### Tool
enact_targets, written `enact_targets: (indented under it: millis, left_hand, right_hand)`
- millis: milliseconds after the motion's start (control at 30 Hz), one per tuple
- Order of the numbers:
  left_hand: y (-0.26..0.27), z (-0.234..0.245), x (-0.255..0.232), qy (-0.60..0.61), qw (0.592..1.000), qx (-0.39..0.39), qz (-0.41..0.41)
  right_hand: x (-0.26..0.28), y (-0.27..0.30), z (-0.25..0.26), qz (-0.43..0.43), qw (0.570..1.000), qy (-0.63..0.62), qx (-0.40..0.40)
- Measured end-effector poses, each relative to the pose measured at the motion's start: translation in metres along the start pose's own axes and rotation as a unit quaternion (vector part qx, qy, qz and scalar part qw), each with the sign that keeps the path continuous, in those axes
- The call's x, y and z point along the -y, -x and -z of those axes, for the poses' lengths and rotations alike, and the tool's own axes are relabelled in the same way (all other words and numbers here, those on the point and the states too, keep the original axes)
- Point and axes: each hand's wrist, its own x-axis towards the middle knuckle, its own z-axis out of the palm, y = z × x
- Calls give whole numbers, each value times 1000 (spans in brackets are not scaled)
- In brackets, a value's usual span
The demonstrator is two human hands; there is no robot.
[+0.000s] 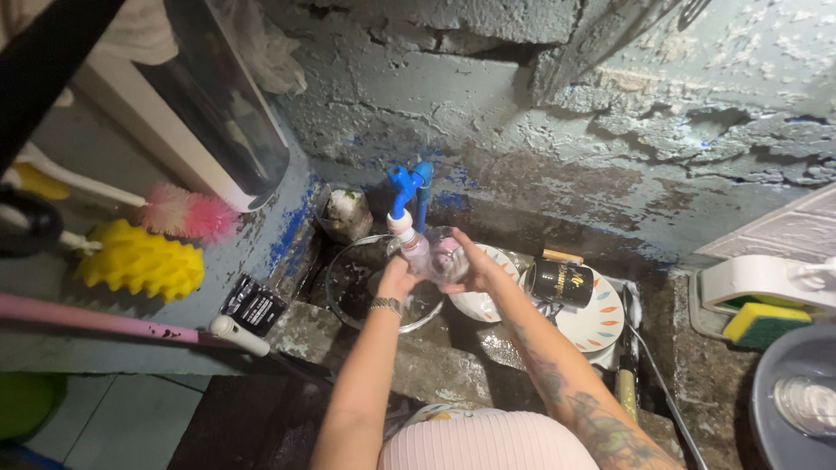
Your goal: The person washes dishes at a concrete sink, scrubbing a plate, glasses, a mug, and a large glass lid with a sponge under running water, rinsing each item, and placing cleaned items in a basin. They briefly wipe a cutting board and set it aside before returning to wash more dishes.
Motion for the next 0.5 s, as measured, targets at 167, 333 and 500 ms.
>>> enact_targets:
  millis: [167,333,500]
  left_hand:
    - [21,-30,38,45,998,23,-36]
    - [60,-69,58,-325,921,52,-208]
    - [77,-80,74,-383,903,86,-176]
  right_hand:
    - [5,6,38,110,962,149,-201]
    - [-26,-10,68,229,961,-95,-122]
    - [-57,-6,74,131,967,-219,15]
